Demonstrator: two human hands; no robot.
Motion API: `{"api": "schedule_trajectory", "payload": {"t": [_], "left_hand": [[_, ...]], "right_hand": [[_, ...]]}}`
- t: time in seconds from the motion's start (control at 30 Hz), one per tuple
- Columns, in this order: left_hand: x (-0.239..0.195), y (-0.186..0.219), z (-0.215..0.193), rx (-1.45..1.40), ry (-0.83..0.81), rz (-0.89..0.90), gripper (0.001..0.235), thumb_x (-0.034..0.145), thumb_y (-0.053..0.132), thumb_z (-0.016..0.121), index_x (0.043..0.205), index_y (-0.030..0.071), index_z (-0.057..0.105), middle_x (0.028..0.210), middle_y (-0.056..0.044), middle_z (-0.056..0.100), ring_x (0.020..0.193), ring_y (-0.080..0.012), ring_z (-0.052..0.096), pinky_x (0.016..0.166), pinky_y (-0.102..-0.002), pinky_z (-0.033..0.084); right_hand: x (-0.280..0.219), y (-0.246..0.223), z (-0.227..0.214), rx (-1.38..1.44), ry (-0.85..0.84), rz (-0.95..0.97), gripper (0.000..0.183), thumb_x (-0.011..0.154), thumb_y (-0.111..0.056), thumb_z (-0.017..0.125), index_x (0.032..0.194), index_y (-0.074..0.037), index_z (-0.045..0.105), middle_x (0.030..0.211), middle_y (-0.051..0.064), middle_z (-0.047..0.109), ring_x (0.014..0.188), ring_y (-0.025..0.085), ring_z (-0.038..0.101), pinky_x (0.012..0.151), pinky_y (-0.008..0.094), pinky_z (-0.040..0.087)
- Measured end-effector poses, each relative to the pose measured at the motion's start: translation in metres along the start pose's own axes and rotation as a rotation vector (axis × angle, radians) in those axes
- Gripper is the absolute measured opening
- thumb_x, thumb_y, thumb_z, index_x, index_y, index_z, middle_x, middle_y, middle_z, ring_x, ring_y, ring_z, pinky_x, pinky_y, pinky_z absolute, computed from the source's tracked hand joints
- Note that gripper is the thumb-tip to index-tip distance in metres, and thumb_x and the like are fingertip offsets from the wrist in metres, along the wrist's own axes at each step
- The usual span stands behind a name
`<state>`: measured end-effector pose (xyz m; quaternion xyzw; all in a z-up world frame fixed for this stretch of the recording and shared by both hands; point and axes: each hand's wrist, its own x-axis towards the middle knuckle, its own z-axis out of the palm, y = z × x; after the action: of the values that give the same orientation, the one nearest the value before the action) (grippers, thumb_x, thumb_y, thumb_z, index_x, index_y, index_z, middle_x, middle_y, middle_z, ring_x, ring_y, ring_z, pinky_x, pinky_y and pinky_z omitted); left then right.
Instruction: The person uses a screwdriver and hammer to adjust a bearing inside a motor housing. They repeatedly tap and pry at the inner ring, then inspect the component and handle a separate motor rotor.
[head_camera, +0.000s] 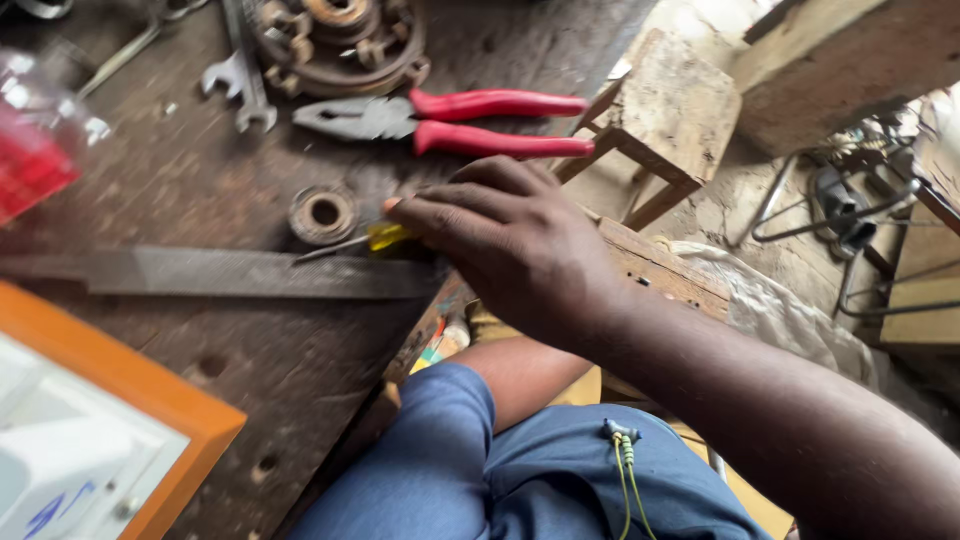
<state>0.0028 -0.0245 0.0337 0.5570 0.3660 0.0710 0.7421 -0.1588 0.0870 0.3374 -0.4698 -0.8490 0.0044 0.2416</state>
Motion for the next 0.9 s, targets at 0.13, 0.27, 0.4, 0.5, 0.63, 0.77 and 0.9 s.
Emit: {"api": "schedule_trajectory", "payload": {"t": [0.13,0.27,0.4,0.5,0.63,0.77,0.9], "left_hand": [[0.003,0.000,0.009,0.014,0.005,0.033,0.047,0.086,0.041,0.076,0.110,0.001,0.066,0.098,-0.013,0.073,0.086,-0.0228,0.069,0.078,-0.037,0.055],[0.015,-0.006,0.002,-0.029,0.045,0.058,0.046,0.086,0.040,0.076,0.107,0.001,0.068,0.095,-0.013,0.074,0.085,-0.0222,0.069,0.077,-0.037,0.054],[0.024,-0.017,0.001,-0.106,0.051,0.061,0.044,0.087,0.040,0.077,0.103,-0.001,0.069,0.091,-0.011,0.074,0.080,-0.0200,0.068,0.075,-0.036,0.054],[0.032,-0.028,0.003,-0.194,0.034,0.071,0.040,0.088,0.036,0.078,0.103,0.001,0.068,0.086,-0.005,0.069,0.074,-0.0137,0.058,0.068,-0.034,0.053],[0.032,-0.036,-0.006,-0.194,0.010,0.069,0.031,0.089,0.033,0.075,0.100,0.005,0.067,0.082,-0.001,0.067,0.071,-0.0112,0.057,0.066,-0.030,0.051],[0.012,-0.022,-0.014,-0.196,0.016,0.096,0.032,0.090,0.034,0.077,0.097,0.006,0.064,0.080,0.001,0.061,0.069,-0.0104,0.053,0.063,-0.029,0.049],[0.004,-0.010,-0.021,-0.086,0.016,0.043,0.032,0.090,0.036,0.077,0.098,0.008,0.064,0.080,0.002,0.062,0.070,-0.0101,0.054,0.064,-0.029,0.049]], "right_hand": [[-0.056,0.015,-0.008,0.078,0.082,0.104,0.030,0.099,-0.006,0.071,0.128,-0.013,0.064,0.125,0.010,0.069,0.115,0.029,0.068,0.099,0.038,0.056],[-0.160,0.034,-0.030,0.565,0.380,0.719,0.026,0.107,-0.003,0.055,0.130,-0.010,0.065,0.129,0.013,0.068,0.112,0.021,0.070,0.097,0.034,0.058],[-0.277,0.061,-0.058,1.118,0.858,1.051,0.040,0.105,-0.008,0.056,0.144,0.000,0.064,0.119,0.013,0.069,0.103,0.019,0.066,0.088,0.033,0.055],[-0.367,0.061,-0.063,1.106,0.980,1.130,0.052,0.095,-0.009,0.062,0.147,-0.005,0.056,0.118,0.006,0.067,0.109,0.014,0.067,0.090,0.029,0.056],[-0.457,0.051,-0.046,0.790,1.014,1.277,0.052,0.097,-0.005,0.072,0.147,-0.007,0.056,0.115,0.002,0.063,0.104,0.011,0.063,0.087,0.023,0.053],[-0.492,0.044,-0.030,0.781,1.141,1.321,0.049,0.095,-0.006,0.072,0.142,-0.010,0.057,0.112,0.000,0.064,0.098,0.009,0.064,0.081,0.023,0.053],[-0.500,0.051,-0.010,0.752,1.180,1.408,0.029,0.103,-0.015,0.068,0.130,-0.007,0.061,0.099,0.002,0.067,0.086,0.011,0.067,0.076,0.024,0.054]]}}
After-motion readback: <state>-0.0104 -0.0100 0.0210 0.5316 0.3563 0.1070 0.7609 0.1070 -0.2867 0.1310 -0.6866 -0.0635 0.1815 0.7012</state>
